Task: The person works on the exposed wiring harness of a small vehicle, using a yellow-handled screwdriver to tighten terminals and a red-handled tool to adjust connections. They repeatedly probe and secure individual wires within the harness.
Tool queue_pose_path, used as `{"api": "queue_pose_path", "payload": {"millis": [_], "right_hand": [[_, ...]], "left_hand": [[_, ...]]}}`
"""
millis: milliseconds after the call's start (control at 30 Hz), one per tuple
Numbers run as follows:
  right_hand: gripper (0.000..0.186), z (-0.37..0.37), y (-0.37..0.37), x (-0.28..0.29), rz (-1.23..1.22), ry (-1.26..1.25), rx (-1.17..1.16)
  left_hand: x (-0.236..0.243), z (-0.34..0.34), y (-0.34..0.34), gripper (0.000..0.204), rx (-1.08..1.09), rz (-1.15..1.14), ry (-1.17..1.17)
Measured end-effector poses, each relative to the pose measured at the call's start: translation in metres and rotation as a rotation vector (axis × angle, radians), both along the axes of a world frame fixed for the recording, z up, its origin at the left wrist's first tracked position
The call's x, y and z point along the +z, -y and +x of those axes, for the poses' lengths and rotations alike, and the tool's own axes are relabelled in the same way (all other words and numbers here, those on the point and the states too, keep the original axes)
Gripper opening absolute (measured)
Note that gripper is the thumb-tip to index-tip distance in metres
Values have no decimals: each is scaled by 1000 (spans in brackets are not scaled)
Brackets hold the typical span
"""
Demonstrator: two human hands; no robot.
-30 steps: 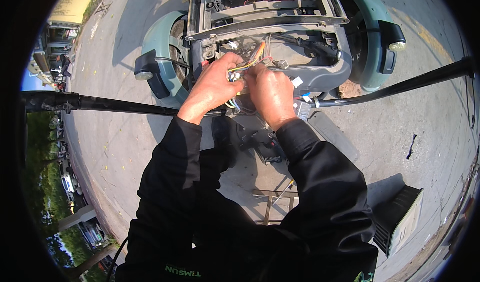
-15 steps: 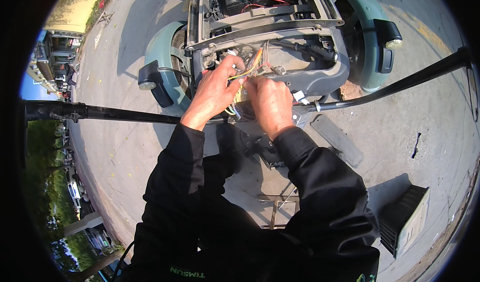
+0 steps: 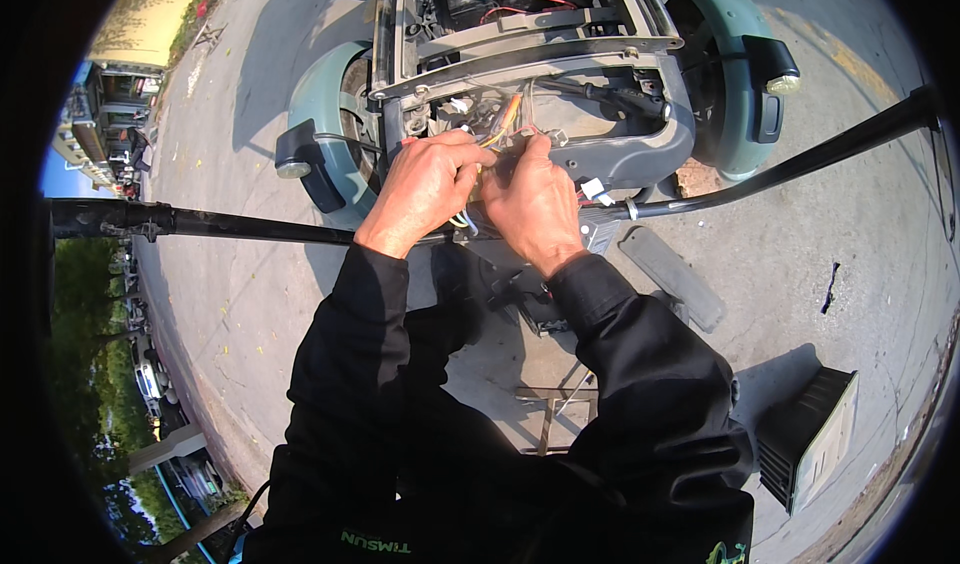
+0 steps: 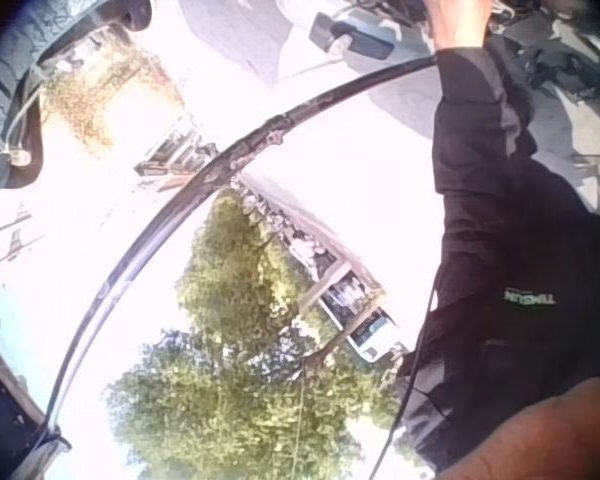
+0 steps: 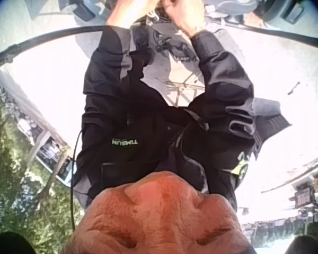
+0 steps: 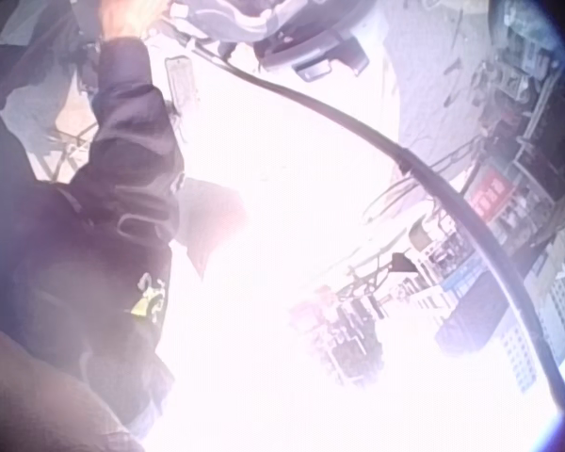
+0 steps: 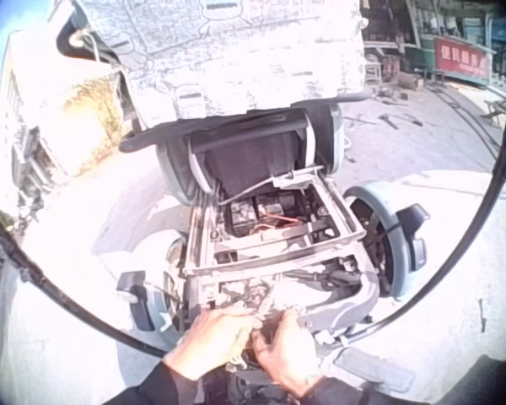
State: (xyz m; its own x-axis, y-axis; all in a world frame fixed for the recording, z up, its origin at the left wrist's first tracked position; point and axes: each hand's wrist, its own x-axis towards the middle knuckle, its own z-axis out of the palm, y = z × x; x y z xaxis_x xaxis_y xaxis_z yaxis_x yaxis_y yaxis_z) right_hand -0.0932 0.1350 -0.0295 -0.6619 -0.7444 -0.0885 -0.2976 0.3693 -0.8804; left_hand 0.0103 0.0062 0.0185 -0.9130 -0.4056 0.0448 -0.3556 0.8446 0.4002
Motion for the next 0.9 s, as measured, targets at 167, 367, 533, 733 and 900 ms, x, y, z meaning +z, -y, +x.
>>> {"api": "queue_pose_path", "payload": {"millis": [167, 367, 533, 733, 900], "right_hand": [[30, -2, -21, -1, -148, 361, 37], [30, 0, -43, -13, -356, 819, 2], [45, -4, -53, -20, -254, 790, 61], [38, 12, -72, -4, 78, -122, 197], [35, 15, -74, 11, 170, -73, 132]], "left_hand": [[3, 1, -3, 18, 14, 45, -4], [2, 3, -4, 20, 20, 70, 27], [2, 3, -4, 17, 13, 85, -2], [1, 1, -6, 16, 28, 62, 4], [2, 1, -8, 15, 36, 63, -12]]}}
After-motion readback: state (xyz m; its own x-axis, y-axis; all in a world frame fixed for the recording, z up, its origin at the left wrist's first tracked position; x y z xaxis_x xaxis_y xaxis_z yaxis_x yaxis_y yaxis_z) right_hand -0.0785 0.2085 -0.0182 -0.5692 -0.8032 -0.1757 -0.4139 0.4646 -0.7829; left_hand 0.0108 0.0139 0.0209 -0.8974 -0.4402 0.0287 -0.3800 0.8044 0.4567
